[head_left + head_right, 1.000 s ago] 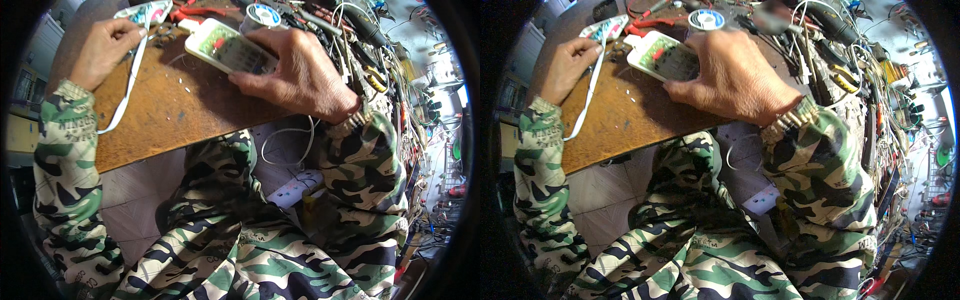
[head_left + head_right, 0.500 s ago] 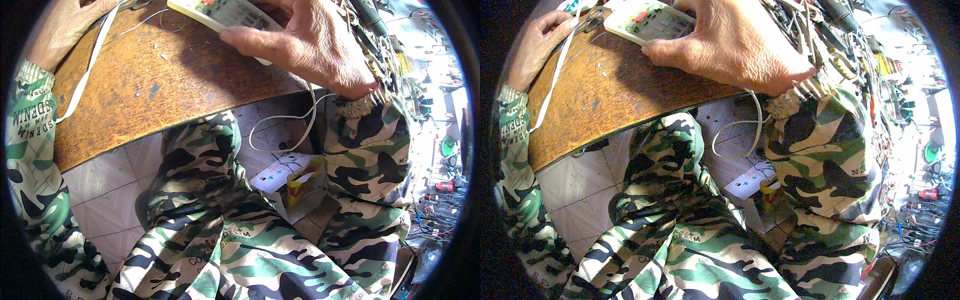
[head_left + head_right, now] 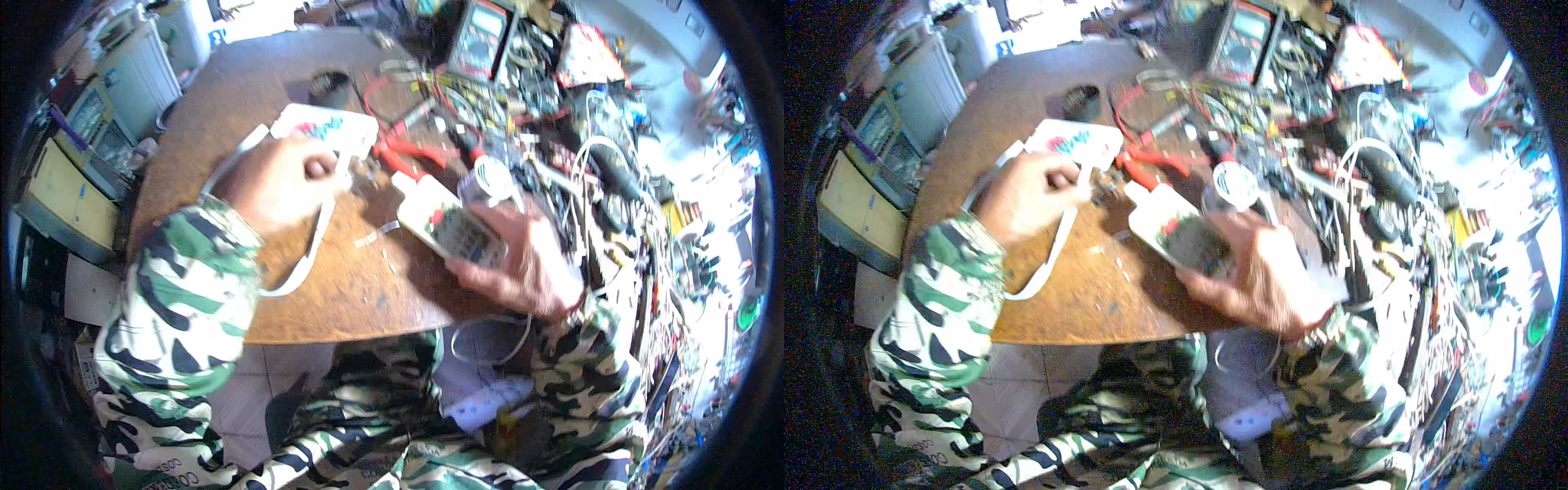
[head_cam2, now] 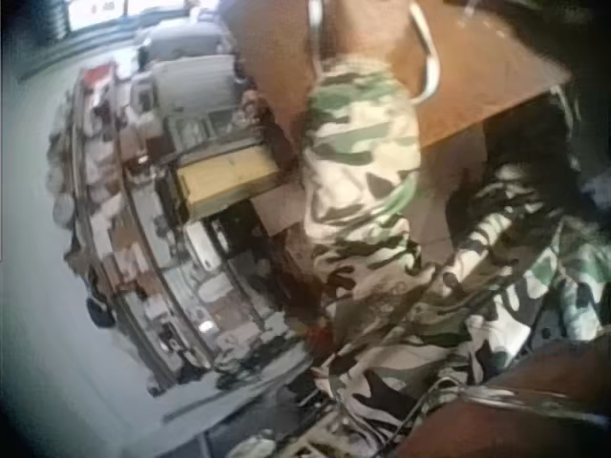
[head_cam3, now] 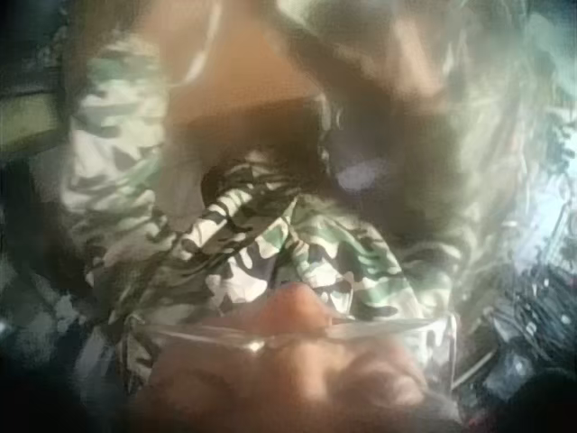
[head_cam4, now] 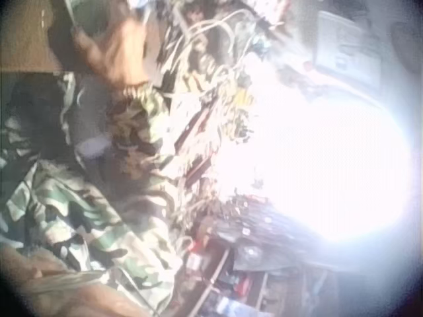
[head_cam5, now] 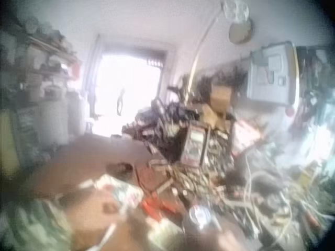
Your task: The person strips the insulation from a white cable, twists the exposed wires, and solders them to a small circuit board using a soldering iron and solder wire. The person then uses a multimeter to test the connection.
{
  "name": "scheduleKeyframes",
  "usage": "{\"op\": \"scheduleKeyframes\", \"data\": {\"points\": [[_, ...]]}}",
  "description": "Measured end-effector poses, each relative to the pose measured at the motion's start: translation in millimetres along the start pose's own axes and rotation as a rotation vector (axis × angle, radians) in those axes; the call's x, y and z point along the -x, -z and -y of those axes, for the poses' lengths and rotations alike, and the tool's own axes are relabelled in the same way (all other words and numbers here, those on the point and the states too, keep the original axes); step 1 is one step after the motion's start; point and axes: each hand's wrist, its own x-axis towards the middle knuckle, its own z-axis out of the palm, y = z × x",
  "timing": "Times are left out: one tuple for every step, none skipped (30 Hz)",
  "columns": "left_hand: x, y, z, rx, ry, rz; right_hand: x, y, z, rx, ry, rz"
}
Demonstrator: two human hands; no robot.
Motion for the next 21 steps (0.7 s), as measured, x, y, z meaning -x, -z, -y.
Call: {"op": "scheduleKeyframes", "data": {"points": [[4.0,5.0,-9.1,0.007,0.021,-0.01,-1.6,5.2,6.4,-0.02,-0.007,0.017],[7.7,12.0,-16.1,0.015,0.04,-0.017,-4.4,11.2,12.2,-0.04,-0.016,0.035],[5.9,10.0,-18.1,0.051,0.018,-0.02,-0.7,7.3,10.2,-0.051,-0.022,0.008],[5.3,10.5,-20.8,0.04,0.033,-0.03,-0.9,8.7,10.7,-0.076,0.002,0.009],[2.9,12.9,-24.1,0.046,0.032,-0.027,-1.1,9.5,12.0,-0.055,-0.004,-0.008],[2.7,13.8,-25.0,0.053,0.036,-0.025,-1.0,6.9,12.3,-0.035,-0.008,-0.02],[2.4,13.7,-25.3,0.079,0.026,-0.025,-0.1,4.7,8.7,-0.025,0.025,-0.042],[2.4,14.6,-25.5,0.093,0.027,-0.035,-0.2,4.2,7.5,-0.023,0.023,-0.038],[2.4,15.8,-24.9,0.11,0.027,-0.044,-1.2,1.4,6.4,-0.011,0.049,-0.064],[2.9,15.2,-24.9,0.122,0.026,-0.052,-1.1,-0.1,6.3,-0.002,0.075,-0.095],[1.5,9.9,-14.8,0.165,-0.012,-0.086,-0.9,0.9,12.7,-0.01,0.029,-0.06],[-0.9,7.2,-4.5,0.24,0.004,-0.038,-0.4,-1.4,15.1,-0.008,0.051,-0.056],[0.9,15.1,-17.7,0.227,0.047,-0.029,-1.0,-1.1,23.2,-0.003,0.039,-0.052],[2.7,23.2,-30.4,0.215,0.09,-0.02,-1.1,0.2,30.1,0.003,0.028,-0.047],[-0.8,21.8,-31.1,0.224,0.054,-0.042,0.6,0.1,31.1,0.014,-0.002,-0.027],[1.8,21.2,-27.3,0.227,0.03,-0.081,1.4,-1.6,33.7,0.033,0.007,-0.017],[3.4,20.4,-23.5,0.229,0.006,-0.121,1.7,-3.3,36.0,0.052,0.017,-0.006],[2.0,18.1,-18.4,0.315,-0.031,-0.132,1.1,-5.7,37.6,0.069,0.021,0.008],[-0.1,15.8,-13.0,0.4,-0.068,-0.144,0.4,-8.6,38.8,0.089,0.046,-0.008],[-1.3,19.5,-13.3,0.485,-0.109,-0.156,-0.9,-9.8,41.8,0.11,0.07,-0.026],[0.7,26.8,-17.7,0.552,-0.081,-0.096,-2.8,-11.3,44.8,0.131,0.096,-0.044]]}}
